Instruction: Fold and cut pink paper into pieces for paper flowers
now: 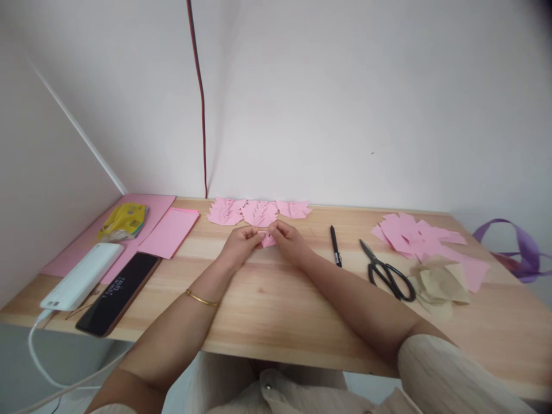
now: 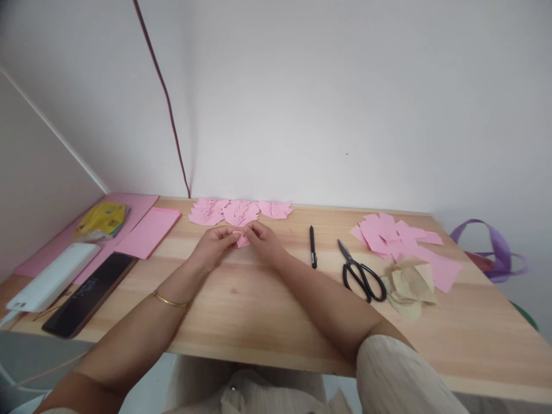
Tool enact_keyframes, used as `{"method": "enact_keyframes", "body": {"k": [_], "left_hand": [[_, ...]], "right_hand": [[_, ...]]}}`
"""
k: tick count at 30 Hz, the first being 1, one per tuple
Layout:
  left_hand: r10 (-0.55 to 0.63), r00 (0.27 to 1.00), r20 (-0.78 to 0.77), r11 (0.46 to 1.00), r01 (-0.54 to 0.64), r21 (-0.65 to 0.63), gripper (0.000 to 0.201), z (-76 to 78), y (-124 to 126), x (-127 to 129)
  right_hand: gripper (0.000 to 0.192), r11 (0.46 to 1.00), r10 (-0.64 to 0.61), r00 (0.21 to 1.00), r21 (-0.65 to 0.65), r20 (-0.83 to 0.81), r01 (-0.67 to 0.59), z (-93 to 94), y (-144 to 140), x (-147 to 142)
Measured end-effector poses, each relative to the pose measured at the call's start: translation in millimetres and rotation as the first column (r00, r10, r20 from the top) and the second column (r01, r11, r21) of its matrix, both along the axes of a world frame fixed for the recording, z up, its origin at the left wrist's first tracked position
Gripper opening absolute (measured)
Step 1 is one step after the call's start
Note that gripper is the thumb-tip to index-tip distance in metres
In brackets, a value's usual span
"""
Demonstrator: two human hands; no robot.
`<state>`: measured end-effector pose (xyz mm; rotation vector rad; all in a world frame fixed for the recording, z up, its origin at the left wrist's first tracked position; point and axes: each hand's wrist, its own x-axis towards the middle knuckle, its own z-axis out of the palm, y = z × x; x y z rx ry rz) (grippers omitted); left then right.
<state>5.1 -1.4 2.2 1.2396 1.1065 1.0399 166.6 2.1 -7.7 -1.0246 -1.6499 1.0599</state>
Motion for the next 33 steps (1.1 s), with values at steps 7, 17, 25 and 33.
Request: {"method": "enact_keyframes", "body": {"k": [7, 17, 25, 33], "left_hand": [[-0.001, 1.000, -0.010, 0.999, 0.001, 0.049, 0.018, -6.0, 4.8, -6.7], [-0.037, 0.999, 0.000, 0.998, 0.037, 0.045, 0.021, -5.8, 4.5, -5.8], [-0.062, 0.993, 0.105, 0.995, 0.070, -0.075, 0.025, -10.4, 3.6, -2.2], [-0.093, 0.973, 0.212, 0.986, 0.119, -0.117, 0.020, -9.4, 5.9, -3.7]], "right_hand": [[0.034, 0.998, -0.050, 0.999, -0.049, 0.004, 0.050, 3.6, -0.6, 1.2], [0.027, 0.997, -0.031, 0.994, 0.077, 0.102, 0.023, -6.4, 4.2, 1.0], [0.024, 0.990, -0.043, 0.987, 0.137, 0.156, 0.022, -3.4, 2.2, 0.7], [0.022, 0.985, -0.046, 0.986, 0.171, 0.161, 0.018, -4.9, 3.3, 0.6]]}}
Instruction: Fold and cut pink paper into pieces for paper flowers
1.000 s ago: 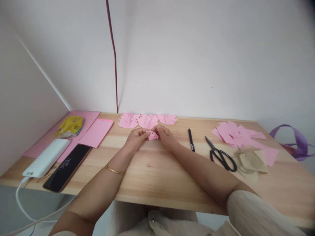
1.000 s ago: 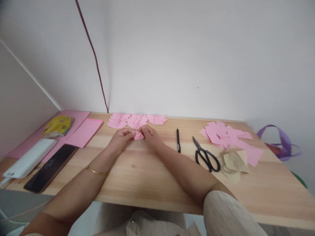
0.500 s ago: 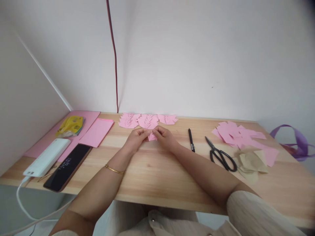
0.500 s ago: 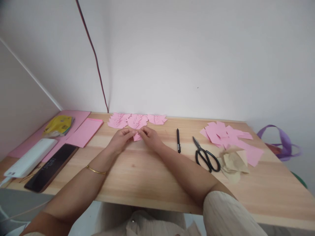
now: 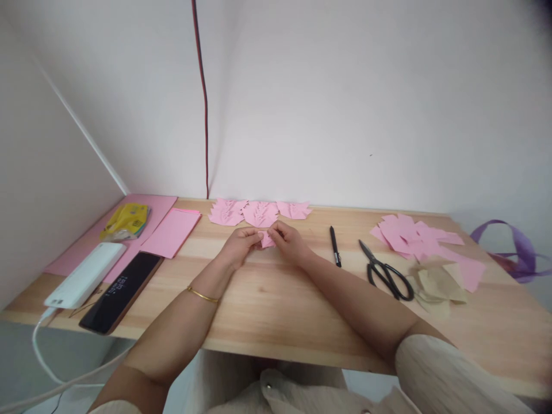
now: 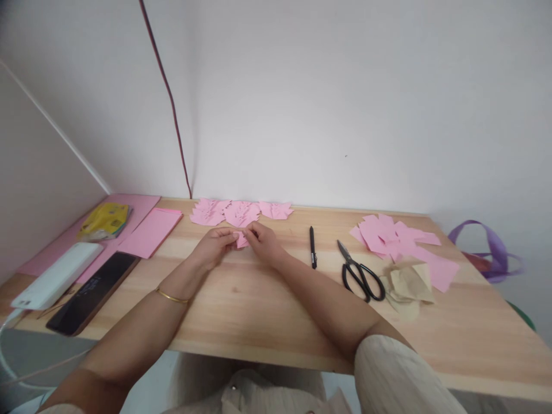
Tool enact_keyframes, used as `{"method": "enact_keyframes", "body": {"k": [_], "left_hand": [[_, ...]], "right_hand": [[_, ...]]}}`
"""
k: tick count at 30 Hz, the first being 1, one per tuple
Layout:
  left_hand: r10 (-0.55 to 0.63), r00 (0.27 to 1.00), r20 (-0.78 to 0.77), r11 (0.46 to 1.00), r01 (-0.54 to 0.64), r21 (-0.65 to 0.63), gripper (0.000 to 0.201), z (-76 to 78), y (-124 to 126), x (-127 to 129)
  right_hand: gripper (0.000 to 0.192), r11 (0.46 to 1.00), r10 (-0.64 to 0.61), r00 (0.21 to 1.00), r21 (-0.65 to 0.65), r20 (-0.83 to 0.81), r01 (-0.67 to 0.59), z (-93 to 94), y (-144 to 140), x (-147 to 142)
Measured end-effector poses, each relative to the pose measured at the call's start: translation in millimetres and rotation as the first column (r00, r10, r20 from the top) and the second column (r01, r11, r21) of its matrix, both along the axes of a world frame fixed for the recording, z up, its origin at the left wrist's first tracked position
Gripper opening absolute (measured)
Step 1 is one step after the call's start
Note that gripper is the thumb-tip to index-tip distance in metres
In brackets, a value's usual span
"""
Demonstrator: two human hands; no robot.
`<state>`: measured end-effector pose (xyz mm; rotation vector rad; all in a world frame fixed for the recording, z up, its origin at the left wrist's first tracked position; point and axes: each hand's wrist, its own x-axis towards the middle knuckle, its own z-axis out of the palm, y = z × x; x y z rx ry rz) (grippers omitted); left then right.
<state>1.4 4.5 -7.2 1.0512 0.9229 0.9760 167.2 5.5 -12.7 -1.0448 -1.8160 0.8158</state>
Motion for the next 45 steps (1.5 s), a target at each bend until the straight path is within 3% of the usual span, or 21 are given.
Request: {"method": "enact_keyframes", "body": {"k": [6, 14, 24, 28, 33, 38, 45], "left_hand": [[0.041, 0.998, -0.040, 0.999, -0.040, 0.025, 0.023, 1.2, 0.2, -0.1], [0.120, 0.972, -0.201, 0.969, -0.071, 0.237, 0.022, -6.8, 1.4, 1.2], [0.226, 0.919, -0.325, 0.902, -0.071, 0.427, 0.023, -6.4, -4.3, -0.4], [0.240, 0.909, -0.340, 0.894, -0.071, 0.443, 0.021, -7.3, -5.0, 0.1], [0.234, 0.915, -0.328, 0.895, -0.071, 0.440, 0.018, -9.7, -6.8, 2.2], [0.277, 0.899, -0.339, 0.876, -0.092, 0.474, 0.021, -10.1, -8.7, -0.5], [0.294, 0.896, -0.334, 0.875, -0.111, 0.472, 0.019, -12.5, -6.1, -3.2]], "right_hand": [[0.024, 1.000, 0.008, 1.000, 0.009, 0.023, -0.009, -2.6, 1.5, 0.8], [0.024, 1.000, 0.009, 0.998, 0.012, 0.070, -0.009, -7.9, 2.3, 0.9], [0.029, 0.998, -0.032, 0.994, 0.051, 0.102, 0.027, -12.2, 3.4, -2.2], [0.038, 0.997, -0.074, 0.996, 0.031, 0.053, 0.072, -11.3, 4.0, -2.7], [0.048, 0.988, -0.129, 0.991, -0.088, -0.036, 0.125, -13.9, 6.8, -6.2], [0.044, 0.988, -0.154, 0.988, 0.028, 0.019, 0.154, -13.7, 5.2, -8.3], [0.037, 0.988, -0.134, 0.990, 0.087, 0.040, 0.130, -13.3, 1.0, -8.6]]}}
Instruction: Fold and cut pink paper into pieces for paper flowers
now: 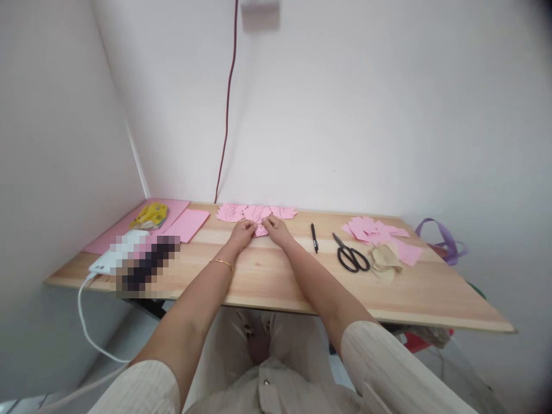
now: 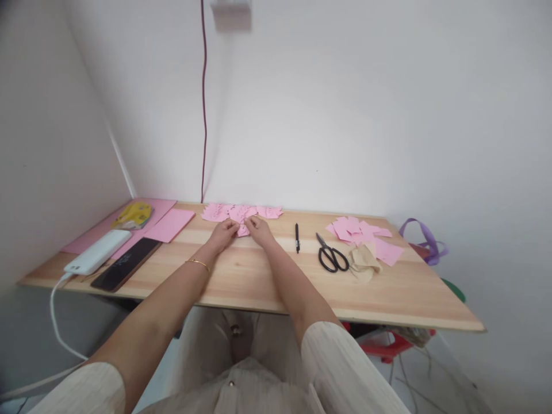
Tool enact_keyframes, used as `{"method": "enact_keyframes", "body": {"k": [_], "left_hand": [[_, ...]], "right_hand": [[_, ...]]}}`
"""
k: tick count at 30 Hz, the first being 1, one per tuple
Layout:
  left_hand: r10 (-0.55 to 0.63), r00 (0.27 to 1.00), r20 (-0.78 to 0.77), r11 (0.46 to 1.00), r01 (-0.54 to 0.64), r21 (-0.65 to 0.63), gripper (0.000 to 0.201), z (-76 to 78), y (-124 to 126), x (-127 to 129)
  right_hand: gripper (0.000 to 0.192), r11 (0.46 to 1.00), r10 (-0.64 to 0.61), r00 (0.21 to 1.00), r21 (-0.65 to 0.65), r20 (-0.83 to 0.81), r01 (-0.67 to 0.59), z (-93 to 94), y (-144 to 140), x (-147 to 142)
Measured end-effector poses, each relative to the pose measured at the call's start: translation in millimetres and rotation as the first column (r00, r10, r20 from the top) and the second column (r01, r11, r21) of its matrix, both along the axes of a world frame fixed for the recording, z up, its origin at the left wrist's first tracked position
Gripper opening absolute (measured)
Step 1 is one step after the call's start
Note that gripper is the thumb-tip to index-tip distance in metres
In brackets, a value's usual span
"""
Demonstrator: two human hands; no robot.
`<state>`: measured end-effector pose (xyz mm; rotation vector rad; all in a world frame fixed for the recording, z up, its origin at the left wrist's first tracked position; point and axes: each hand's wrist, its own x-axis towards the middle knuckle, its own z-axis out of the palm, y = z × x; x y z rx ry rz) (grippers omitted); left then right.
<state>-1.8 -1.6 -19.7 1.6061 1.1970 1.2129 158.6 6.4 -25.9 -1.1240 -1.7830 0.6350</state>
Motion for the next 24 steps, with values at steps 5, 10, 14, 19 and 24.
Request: {"method": "enact_keyframes", "body": {"k": [5, 10, 14, 19, 24], "left_hand": [[-0.011, 1.000, 0.021, 1.000, 0.011, -0.011, 0.020, -1.9, -1.2, -0.2], [-0.029, 0.999, 0.033, 0.999, 0.031, -0.041, 0.020, -0.3, -1.1, 0.4], [-0.055, 0.995, 0.086, 0.988, 0.067, -0.141, 0.019, 3.4, 4.3, 4.7], [-0.051, 0.981, 0.189, 0.958, 0.101, -0.269, 0.021, 6.8, 12.8, 12.0], [0.016, 0.950, 0.313, 0.951, 0.082, -0.298, 0.028, 5.6, 18.8, 18.9]], "right_hand": [[0.037, 0.999, 0.037, 0.999, -0.006, 0.014, -0.037, 0.2, -1.0, 1.0], [0.035, 0.995, 0.099, 0.995, -0.020, 0.035, -0.098, 3.2, 0.0, 1.5], [0.037, 0.992, 0.124, 0.990, -0.031, 0.062, -0.123, 3.5, 5.5, 3.9], [0.038, 0.997, 0.077, 0.996, -0.018, 0.049, -0.076, 3.7, 8.9, 8.2], [0.041, 0.974, 0.051, 0.987, -0.211, -0.149, -0.082, 8.2, 9.1, 11.3]]}}
